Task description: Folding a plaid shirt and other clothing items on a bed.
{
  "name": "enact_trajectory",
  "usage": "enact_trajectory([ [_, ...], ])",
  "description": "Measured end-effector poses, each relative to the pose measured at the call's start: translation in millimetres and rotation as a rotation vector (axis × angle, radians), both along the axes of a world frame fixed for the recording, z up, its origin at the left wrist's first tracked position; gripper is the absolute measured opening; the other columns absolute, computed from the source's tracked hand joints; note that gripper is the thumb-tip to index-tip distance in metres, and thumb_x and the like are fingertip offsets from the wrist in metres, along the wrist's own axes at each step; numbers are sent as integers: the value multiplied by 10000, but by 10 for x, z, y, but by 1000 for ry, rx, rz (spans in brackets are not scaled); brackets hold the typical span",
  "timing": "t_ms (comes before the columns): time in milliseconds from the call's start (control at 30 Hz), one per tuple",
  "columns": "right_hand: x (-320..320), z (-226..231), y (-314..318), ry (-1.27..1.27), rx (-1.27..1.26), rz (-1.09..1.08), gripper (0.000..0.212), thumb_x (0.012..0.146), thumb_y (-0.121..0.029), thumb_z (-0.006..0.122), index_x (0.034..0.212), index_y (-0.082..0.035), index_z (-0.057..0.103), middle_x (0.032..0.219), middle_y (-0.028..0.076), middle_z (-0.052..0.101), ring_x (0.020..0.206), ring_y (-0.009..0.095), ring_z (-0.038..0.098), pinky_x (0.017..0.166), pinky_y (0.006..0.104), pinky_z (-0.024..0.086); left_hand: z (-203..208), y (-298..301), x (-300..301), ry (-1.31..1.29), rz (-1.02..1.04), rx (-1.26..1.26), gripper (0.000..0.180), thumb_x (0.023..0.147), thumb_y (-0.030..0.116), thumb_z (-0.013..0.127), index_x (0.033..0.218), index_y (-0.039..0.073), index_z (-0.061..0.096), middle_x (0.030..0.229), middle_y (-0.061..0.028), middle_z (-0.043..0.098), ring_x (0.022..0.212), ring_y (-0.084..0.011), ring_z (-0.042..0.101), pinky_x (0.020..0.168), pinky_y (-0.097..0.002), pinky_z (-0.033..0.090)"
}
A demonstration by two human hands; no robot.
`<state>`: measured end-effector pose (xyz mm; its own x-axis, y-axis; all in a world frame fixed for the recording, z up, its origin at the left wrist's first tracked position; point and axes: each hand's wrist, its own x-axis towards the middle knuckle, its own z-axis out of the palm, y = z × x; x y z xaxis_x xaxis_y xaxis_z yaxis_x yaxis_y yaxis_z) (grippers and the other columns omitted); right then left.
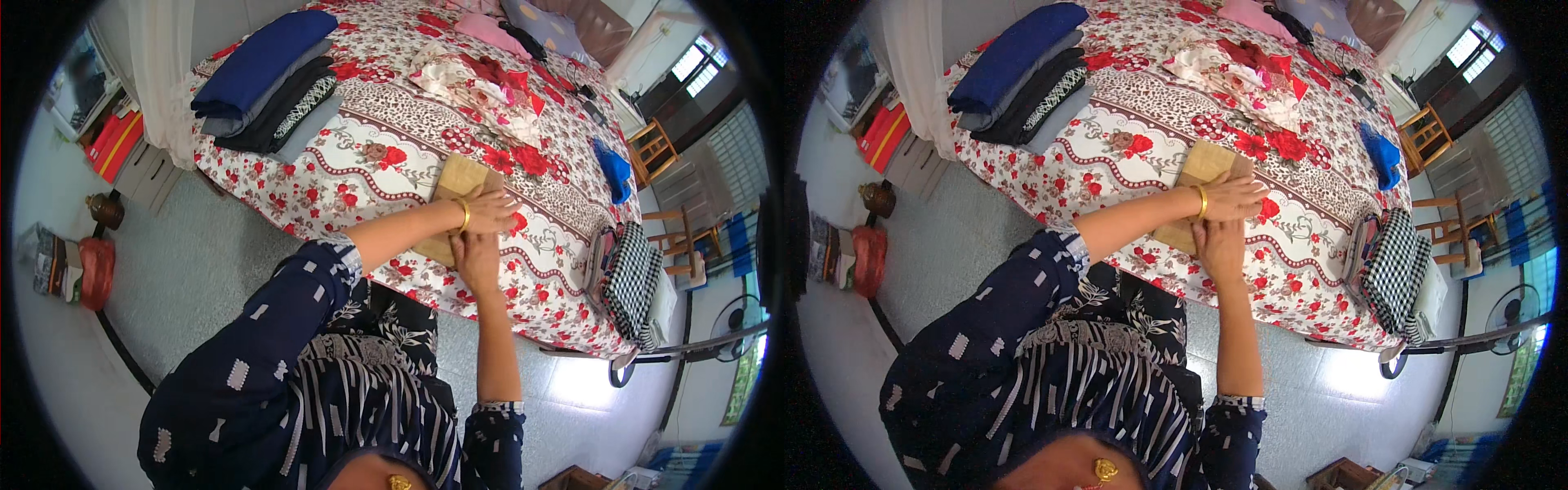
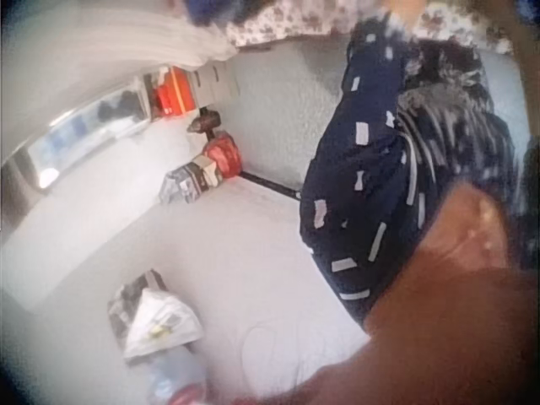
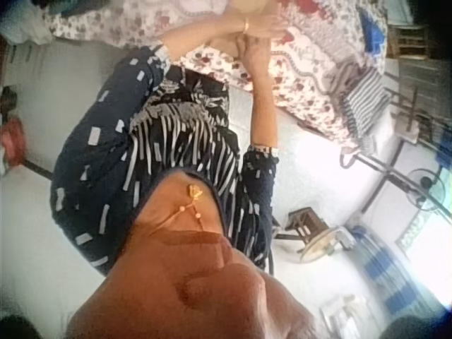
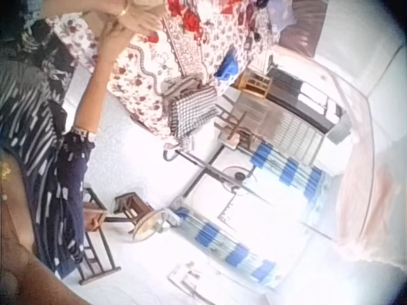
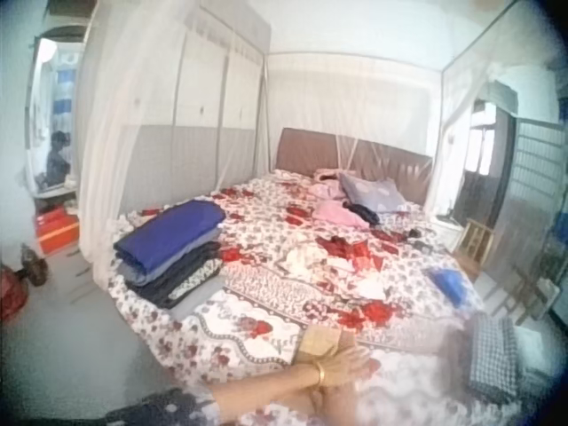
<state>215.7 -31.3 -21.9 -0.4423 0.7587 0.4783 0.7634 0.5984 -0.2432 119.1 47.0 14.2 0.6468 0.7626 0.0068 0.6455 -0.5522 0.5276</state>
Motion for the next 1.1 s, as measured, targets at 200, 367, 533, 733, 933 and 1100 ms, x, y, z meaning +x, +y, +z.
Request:
enact_trajectory([
  [200,-113,-47,-109,-173,-53,-75,536,821,-320,489,1224,18,387,1218,206,410,1177,345,335,1012,441,209,-238,162,-121,227,-109,44,598,880,524,203,1373,184,192,1440,-38,117,1331,-195,60,1050,-472,12],
  [367,-116,-56,-165,-142,-85,-119,563,831,-364,451,1276,-31,354,1292,182,346,1220,319,297,1016,458,189,-356,432,-138,295,-129,126,545,887,474,205,1363,209,223,1440,-33,115,1330,-189,65,1053,-481,0],
  [533,-150,-9,-280,-179,-111,-94,554,801,-381,494,1298,-173,364,1347,140,292,1244,315,261,1004,492,195,-397,590,-124,317,-90,169,522,895,467,215,1363,235,219,1438,-29,126,1324,-200,102,1047,-494,58],
  [733,-168,-55,-540,-259,-185,42,575,778,-365,542,1294,-185,364,1375,110,260,1276,289,220,1003,493,212,-361,559,-123,310,-72,175,524,893,475,220,1363,246,216,1438,-35,122,1324,-198,106,1051,-477,52],
  [933,1,-116,-901,-63,-294,290,428,772,-228,571,1156,-61,485,1247,139,411,1172,312,368,949,405,329,-327,350,-246,184,-2,465,543,882,412,320,1340,125,268,1416,-91,184,1308,-244,153,1031,-477,130],
  [1100,239,298,-892,304,-313,179,221,765,-55,540,978,-5,570,1017,152,559,977,330,518,844,372,413,-278,-418,-581,154,17,551,576,850,428,368,1319,100,304,1390,-123,234,1297,-254,185,1015,-481,169],
])
